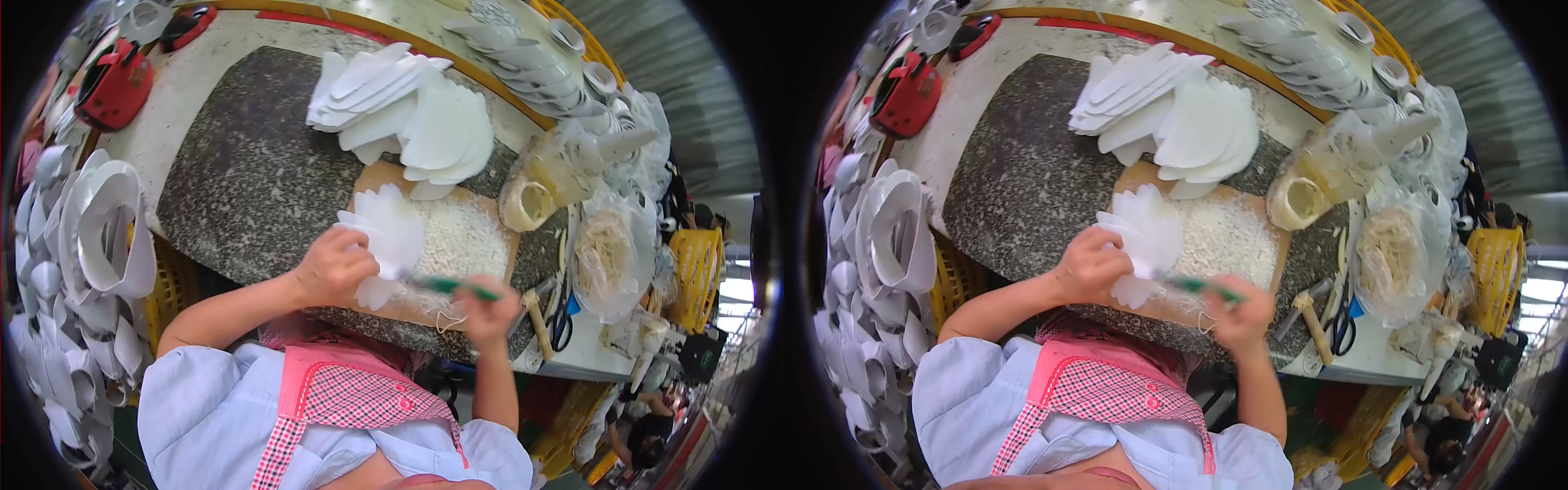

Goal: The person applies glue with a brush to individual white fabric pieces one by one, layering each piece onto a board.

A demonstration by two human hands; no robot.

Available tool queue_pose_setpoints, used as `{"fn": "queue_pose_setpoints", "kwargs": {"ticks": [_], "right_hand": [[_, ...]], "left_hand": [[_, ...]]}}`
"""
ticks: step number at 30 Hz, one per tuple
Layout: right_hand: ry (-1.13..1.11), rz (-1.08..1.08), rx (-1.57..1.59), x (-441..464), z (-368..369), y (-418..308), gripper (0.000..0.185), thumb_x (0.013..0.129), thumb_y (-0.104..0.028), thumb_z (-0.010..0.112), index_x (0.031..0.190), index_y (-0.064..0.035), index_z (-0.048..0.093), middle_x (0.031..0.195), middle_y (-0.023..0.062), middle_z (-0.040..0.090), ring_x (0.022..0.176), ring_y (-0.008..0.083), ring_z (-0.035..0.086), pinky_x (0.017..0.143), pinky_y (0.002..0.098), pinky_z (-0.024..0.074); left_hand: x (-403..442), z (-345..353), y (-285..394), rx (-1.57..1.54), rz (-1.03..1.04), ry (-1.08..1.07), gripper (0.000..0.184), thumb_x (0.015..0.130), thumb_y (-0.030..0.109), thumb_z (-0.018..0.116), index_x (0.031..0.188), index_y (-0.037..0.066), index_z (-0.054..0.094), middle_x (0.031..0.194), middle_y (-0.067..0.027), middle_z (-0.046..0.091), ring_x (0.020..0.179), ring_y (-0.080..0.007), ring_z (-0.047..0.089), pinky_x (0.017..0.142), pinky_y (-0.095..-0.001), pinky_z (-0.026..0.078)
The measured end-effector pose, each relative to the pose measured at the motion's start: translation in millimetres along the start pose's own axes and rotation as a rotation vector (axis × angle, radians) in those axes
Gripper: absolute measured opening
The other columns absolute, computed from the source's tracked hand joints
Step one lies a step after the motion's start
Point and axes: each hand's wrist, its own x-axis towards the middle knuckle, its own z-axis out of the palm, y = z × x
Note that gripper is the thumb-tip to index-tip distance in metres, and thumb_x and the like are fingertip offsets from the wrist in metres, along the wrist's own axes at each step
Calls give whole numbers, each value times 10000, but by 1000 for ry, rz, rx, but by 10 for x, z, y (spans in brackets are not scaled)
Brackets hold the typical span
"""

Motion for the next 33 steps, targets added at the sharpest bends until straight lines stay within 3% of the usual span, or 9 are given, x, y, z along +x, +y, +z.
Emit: {"fn": "queue_pose_setpoints", "kwargs": {"ticks": [1,3,7,10,13,14,17,23,33], "right_hand": [[213,-168,-49,170,-179,52,75,747,11,629,822,20,632,721,95,633,604,163,592,543,262,460],[561,34,-9,430,-531,23,100,808,43,591,907,59,594,787,86,620,627,138,568,552,250,454],[234,48,-330,844,-953,619,62,836,28,590,889,35,621,769,63,615,639,114,555,579,240,449],[592,-47,-53,742,-1008,349,62,796,42,628,854,24,637,727,69,612,646,120,558,586,247,443],[219,-226,-378,571,-1090,509,76,784,43,644,857,27,636,759,81,619,646,129,568,594,249,451],[260,-152,-216,457,-1118,571,100,800,31,643,898,36,625,816,92,628,644,144,588,605,245,463],[613,27,16,206,-1249,798,98,816,25,627,910,48,611,835,99,617,657,159,601,608,255,484],[478,39,363,125,-819,472,91,826,-2,623,888,64,606,818,103,607,649,170,600,587,277,506],[276,73,355,217,-132,175,77,827,15,617,888,62,613,815,108,617,659,153,602,606,267,491]], "left_hand": [[105,-25,-25,-65,-39,7,106,610,73,611,713,69,590,748,-34,592,794,-232,560,699,-346,453],[522,-136,-28,-239,-279,190,183,577,-68,635,694,71,609,688,-57,586,736,-250,557,638,-348,456],[1262,-98,-148,-209,-93,534,197,622,-62,671,747,87,644,684,-42,601,747,-234,553,640,-311,449],[1636,-342,-157,-76,106,752,196,625,-52,673,760,87,646,735,-21,626,782,-234,556,665,-302,456],[1610,-84,-519,80,220,485,205,627,-33,677,794,82,651,826,-4,649,845,-242,551,707,-308,464],[1452,20,-737,170,192,213,237,621,-26,678,835,72,654,915,-8,655,900,-256,541,748,-333,468],[1024,-77,-552,111,0,293,237,618,-33,672,832,65,645,904,-30,651,912,-264,541,749,-353,464],[-53,-274,-23,-30,-207,-111,237,637,49,708,856,22,623,922,-116,566,893,-290,541,758,-372,473],[141,240,-96,45,-125,-27,200,718,35,672,903,34,597,1012,-135,538,908,-302,552,750,-347,491]]}}
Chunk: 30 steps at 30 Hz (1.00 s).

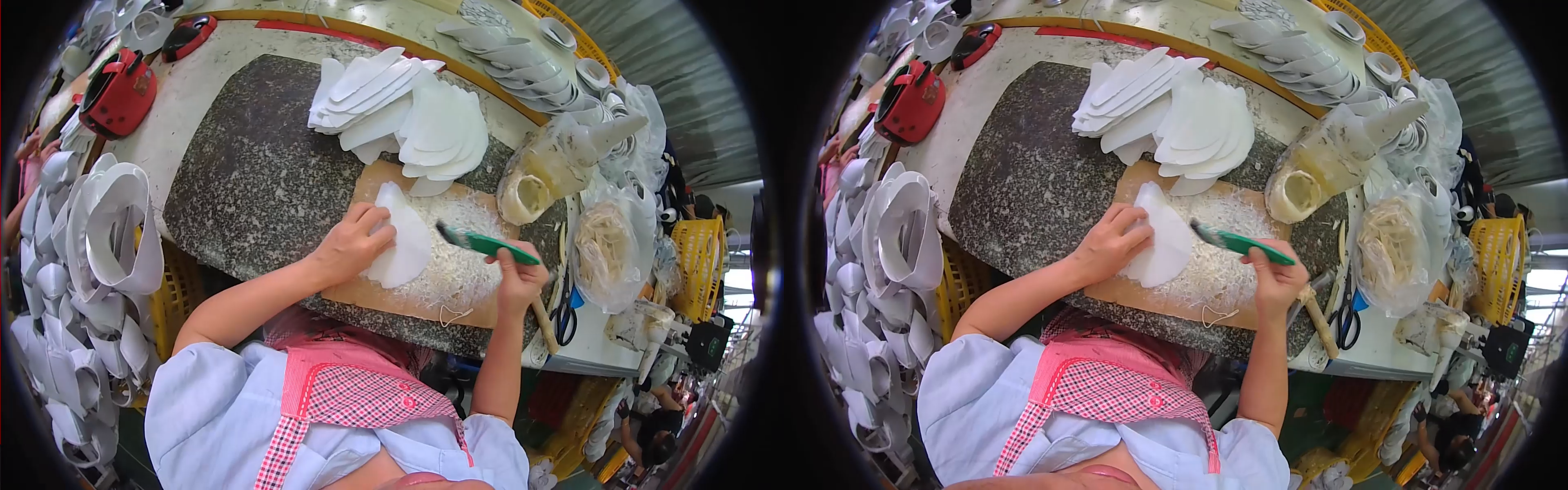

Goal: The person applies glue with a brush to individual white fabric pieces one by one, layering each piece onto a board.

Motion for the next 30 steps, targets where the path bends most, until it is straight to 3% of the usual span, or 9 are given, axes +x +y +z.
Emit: {"fn": "queue_pose_setpoints", "kwargs": {"ticks": [6,12,16,19,25,26,28,29,30], "right_hand": [[-191,57,-186,22,145,83,48,822,42,601,861,68,612,788,91,615,655,149,599,598,260,477],[-383,-170,-483,186,269,56,109,745,38,643,846,-3,642,699,111,609,598,188,592,545,279,449],[-532,-220,-420,-171,298,-92,93,720,-7,667,805,-28,634,682,113,600,591,250,591,517,315,447],[-506,-218,-434,-204,314,-106,101,694,13,676,789,-17,661,661,91,612,559,212,584,503,284,430],[-547,-281,-415,-209,299,-124,108,700,13,677,803,-13,659,656,83,615,556,187,585,498,275,433],[-506,-216,-390,-221,241,-130,97,711,13,666,803,-14,648,667,85,614,572,187,592,514,281,439],[-420,-85,-340,-221,54,-160,77,733,13,646,803,-15,627,688,89,612,603,187,605,546,293,451],[-230,-19,-264,-219,7,-175,68,739,11,645,802,-9,629,691,85,614,612,167,600,555,285,450],[-42,43,-188,-203,-33,-194,60,745,9,644,801,-4,631,693,80,617,621,148,596,563,278,449]], "left_hand": [[-35,-163,84,-192,-107,170,188,758,-7,609,940,30,572,997,-139,527,839,-310,557,746,-365,480],[465,48,-258,-2,-61,-272,216,780,-28,528,985,-2,591,973,-129,530,943,-280,522,805,-355,456],[527,85,-226,41,-96,-351,204,780,54,566,975,13,613,932,-102,532,957,-265,507,828,-348,443],[588,0,-190,-17,-138,-400,192,777,102,597,950,22,618,938,-85,530,959,-251,507,824,-349,442],[615,-124,-150,-370,-165,-184,99,725,30,651,821,22,628,815,-65,605,824,-247,566,695,-327,476],[603,-172,-86,-398,-165,-10,71,732,48,648,794,29,622,795,-57,611,814,-242,571,672,-330,475],[571,-272,72,-447,-161,336,53,745,83,644,741,42,611,754,-43,622,794,-234,581,624,-337,473],[519,-330,36,-237,29,415,36,722,69,618,752,53,605,805,-38,633,815,-214,584,567,-321,466],[413,-319,37,-181,117,276,54,710,77,612,758,57,598,811,-32,626,822,-210,581,579,-315,465]]}}
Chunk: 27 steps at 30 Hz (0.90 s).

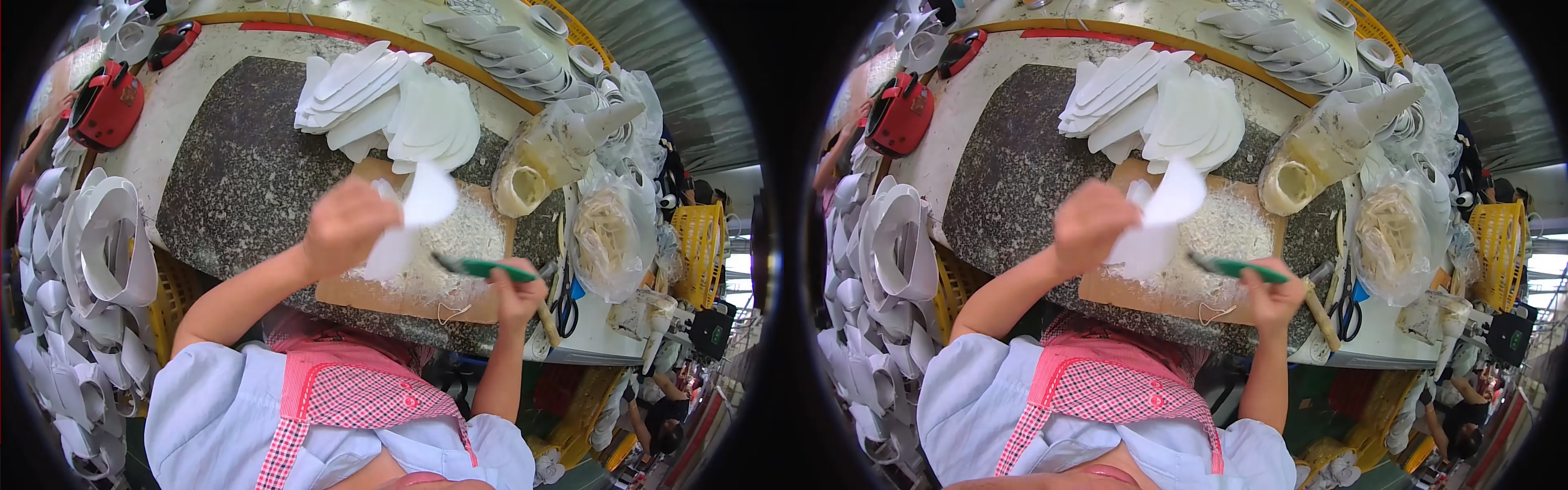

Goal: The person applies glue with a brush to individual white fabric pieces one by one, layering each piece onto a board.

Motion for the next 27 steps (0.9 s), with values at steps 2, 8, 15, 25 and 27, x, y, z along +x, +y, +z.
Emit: {"fn": "queue_pose_setpoints", "kwargs": {"ticks": [2,8,15,25,27], "right_hand": [[62,67,1,46,-9,61,54,754,5,645,808,5,637,696,71,619,633,121,583,575,261,445],[32,-87,33,531,234,305,65,764,6,660,827,16,657,700,44,623,620,110,546,566,222,417],[-286,18,-144,594,243,298,64,766,5,659,828,-10,663,677,46,622,598,107,554,547,236,424],[-529,-16,-122,124,185,-33,84,731,3,666,809,-27,660,665,77,617,586,180,595,532,273,434],[-480,8,-98,99,237,-19,71,731,1,666,796,-27,659,663,81,614,581,185,594,528,275,433]], "left_hand": [[-320,58,81,78,163,-294,89,686,92,601,769,65,584,823,-19,611,837,-202,576,603,-304,462],[-537,98,116,266,254,-431,134,646,147,590,743,83,523,820,4,537,847,-174,543,647,-273,417],[-549,183,158,244,250,-407,128,649,155,587,704,89,493,752,2,525,769,-156,516,608,-279,390],[-494,170,148,68,-32,-459,93,685,94,601,749,67,541,770,-28,541,744,-202,530,616,-309,422],[-407,163,130,-112,-410,-393,62,743,31,607,786,47,566,743,-43,531,698,-180,535,605,-295,431]]}}
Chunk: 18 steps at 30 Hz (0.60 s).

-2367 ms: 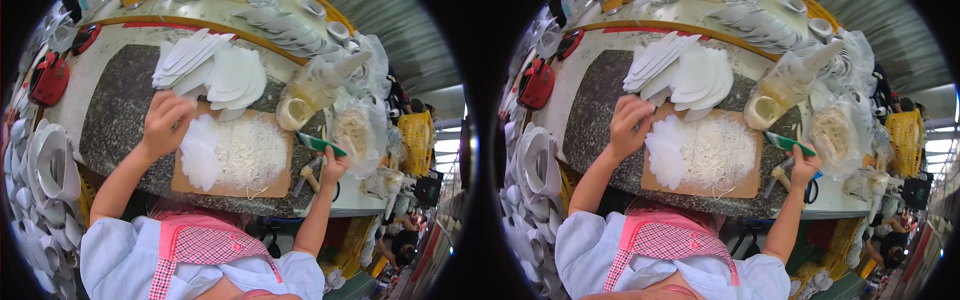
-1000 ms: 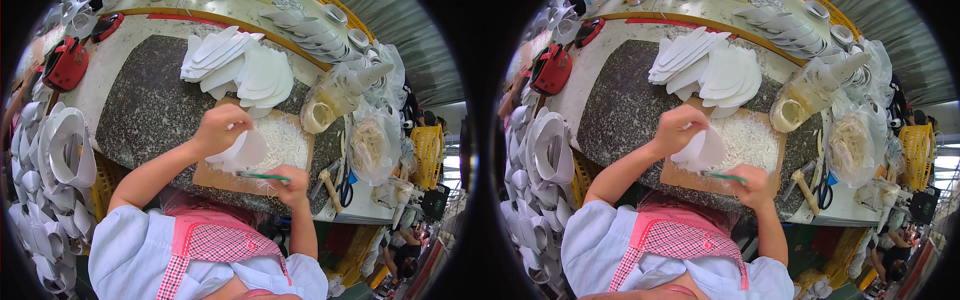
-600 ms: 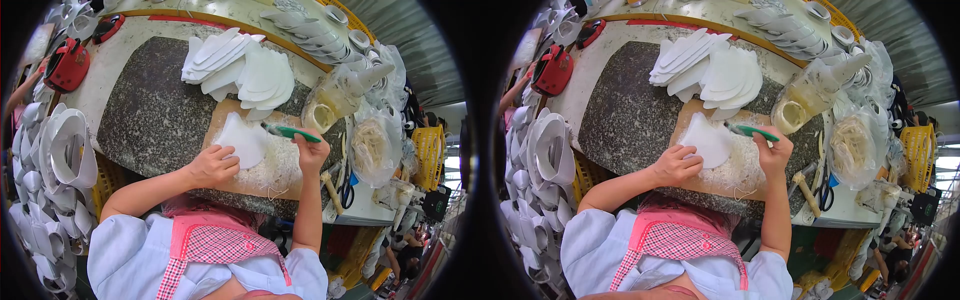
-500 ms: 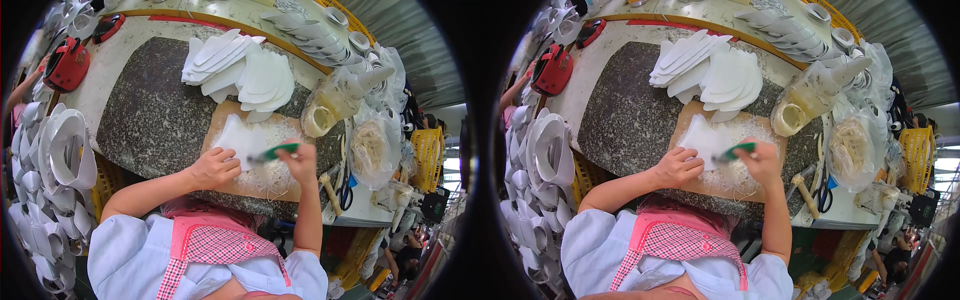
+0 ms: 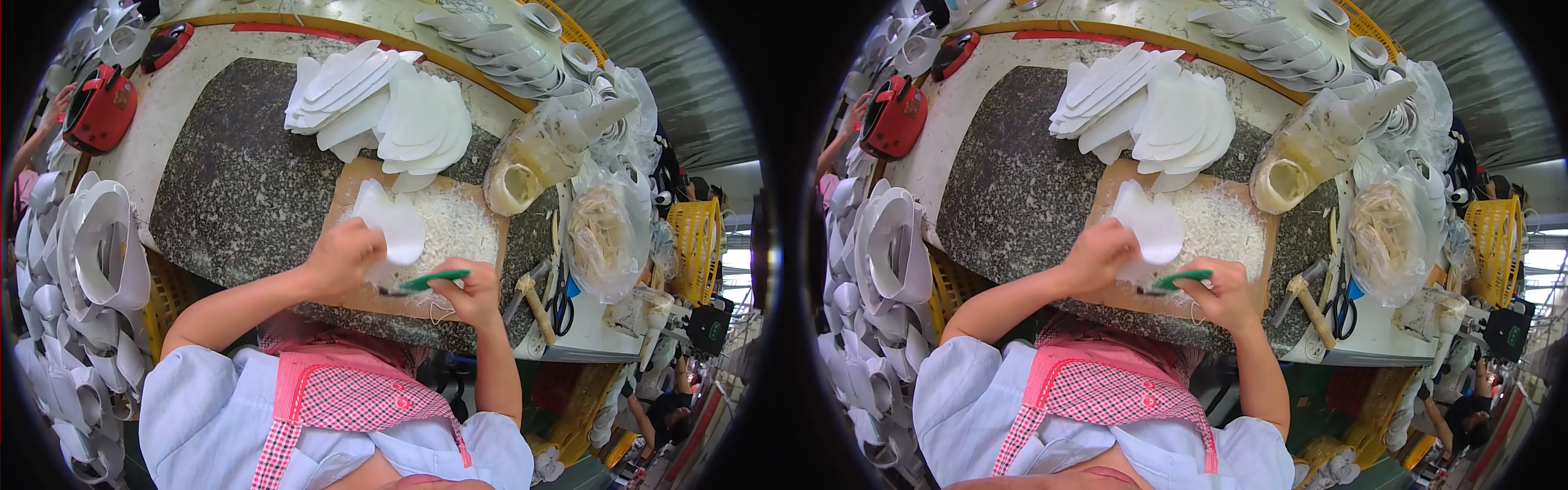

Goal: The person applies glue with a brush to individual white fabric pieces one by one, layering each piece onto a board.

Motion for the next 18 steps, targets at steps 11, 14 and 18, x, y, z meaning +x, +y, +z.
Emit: {"fn": "queue_pose_setpoints", "kwargs": {"ticks": [11,14,18], "right_hand": [[282,-429,-308,765,72,298,90,728,-32,652,818,-37,647,707,108,615,613,268,598,544,319,464],[30,-403,-337,44,42,198,119,699,-46,628,817,-48,648,708,110,614,629,281,607,553,341,478],[195,-398,-363,-71,-257,64,109,722,-21,623,828,-35,645,696,124,597,616,266,599,545,323,466]], "left_hand": [[1029,-590,-225,474,523,314,229,684,-11,657,907,33,623,855,-72,607,819,-273,546,709,-343,467],[518,-436,-135,354,372,296,242,689,26,657,928,39,617,872,-95,585,851,-285,526,734,-363,460],[358,-217,-210,325,178,78,256,695,40,652,940,23,580,902,-102,529,857,-295,506,760,-361,449]]}}
